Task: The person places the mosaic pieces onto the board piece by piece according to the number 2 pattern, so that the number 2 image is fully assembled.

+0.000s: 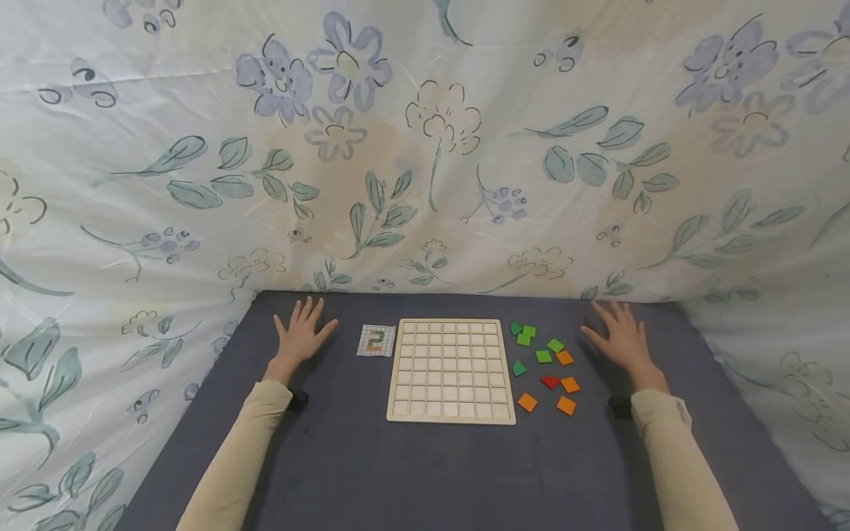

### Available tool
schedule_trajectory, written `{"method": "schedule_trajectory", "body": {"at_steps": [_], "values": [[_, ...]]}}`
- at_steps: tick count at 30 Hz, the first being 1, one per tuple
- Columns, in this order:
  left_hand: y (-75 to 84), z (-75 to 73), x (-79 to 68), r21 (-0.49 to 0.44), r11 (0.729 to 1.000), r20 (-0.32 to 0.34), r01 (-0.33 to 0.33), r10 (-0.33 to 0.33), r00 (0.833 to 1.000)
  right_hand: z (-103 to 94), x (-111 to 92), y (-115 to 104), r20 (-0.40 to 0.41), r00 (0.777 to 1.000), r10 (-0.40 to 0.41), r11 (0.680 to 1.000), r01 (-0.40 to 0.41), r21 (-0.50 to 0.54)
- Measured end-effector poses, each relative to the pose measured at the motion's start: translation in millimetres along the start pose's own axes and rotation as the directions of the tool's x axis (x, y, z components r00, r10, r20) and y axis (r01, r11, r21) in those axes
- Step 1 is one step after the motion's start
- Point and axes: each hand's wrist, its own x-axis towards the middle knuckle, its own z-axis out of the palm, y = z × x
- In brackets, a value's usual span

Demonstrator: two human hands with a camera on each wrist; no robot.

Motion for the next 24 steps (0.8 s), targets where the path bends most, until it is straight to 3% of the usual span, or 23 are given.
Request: {"method": "schedule_trajectory", "body": {"at_steps": [11,24], "values": [[21.5,-3.3,-16.0,-0.085,0.995,0.054,-0.044,0.049,0.997,3.0,-8,-2,0.170,0.985,-0.018,0.989,-0.008,0.149],[41.4,-5.5,-33.3,-0.156,0.985,0.083,-0.076,0.090,0.992,4.3,-22,-8,0.186,0.981,-0.049,0.985,0.017,0.170]]}}
